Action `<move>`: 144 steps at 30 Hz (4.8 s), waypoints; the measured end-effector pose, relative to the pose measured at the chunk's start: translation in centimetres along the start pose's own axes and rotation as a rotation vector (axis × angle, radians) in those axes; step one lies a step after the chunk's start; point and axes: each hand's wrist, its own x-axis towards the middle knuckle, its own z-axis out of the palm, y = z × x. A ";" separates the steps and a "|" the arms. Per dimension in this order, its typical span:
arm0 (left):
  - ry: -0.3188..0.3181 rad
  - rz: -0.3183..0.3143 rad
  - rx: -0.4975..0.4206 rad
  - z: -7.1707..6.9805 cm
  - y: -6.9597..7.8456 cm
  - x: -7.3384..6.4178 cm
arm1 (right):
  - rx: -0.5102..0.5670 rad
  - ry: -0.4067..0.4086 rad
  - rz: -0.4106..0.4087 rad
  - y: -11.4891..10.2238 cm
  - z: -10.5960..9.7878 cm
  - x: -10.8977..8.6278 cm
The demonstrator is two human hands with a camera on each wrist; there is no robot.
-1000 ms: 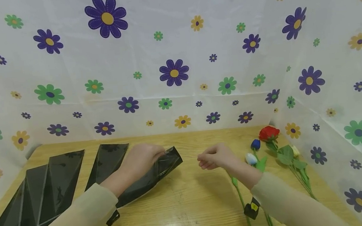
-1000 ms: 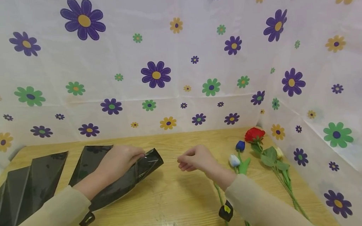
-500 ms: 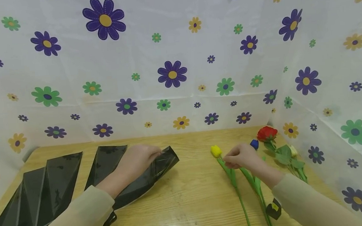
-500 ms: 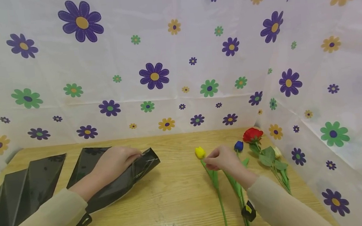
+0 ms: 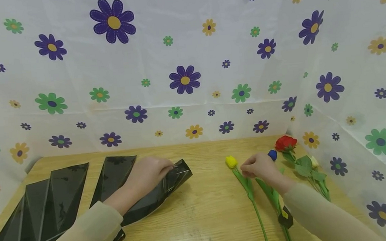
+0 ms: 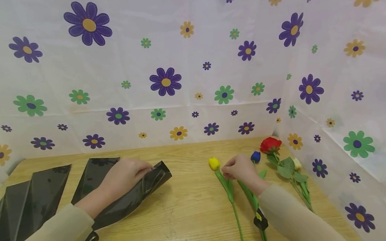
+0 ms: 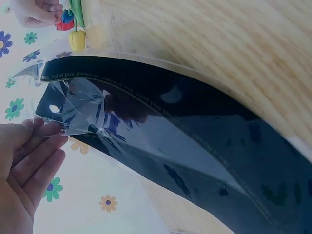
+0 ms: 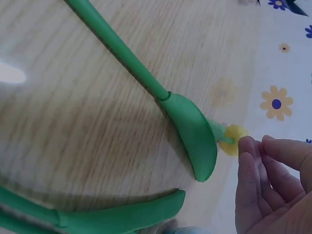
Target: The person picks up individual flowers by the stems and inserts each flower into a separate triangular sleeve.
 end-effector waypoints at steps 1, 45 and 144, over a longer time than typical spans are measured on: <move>-0.001 -0.002 -0.001 0.0 0.0 0.0 | -0.010 0.003 -0.001 0.1 0.1 0.2; -0.055 -0.030 -0.002 0.0 0.5 0.2 | -0.126 0.009 0.006 -1.0 0.4 3.6; 0.012 -0.038 0.054 -1.9 2.1 3.2 | 1.020 0.321 -0.108 -10.9 5.3 -0.4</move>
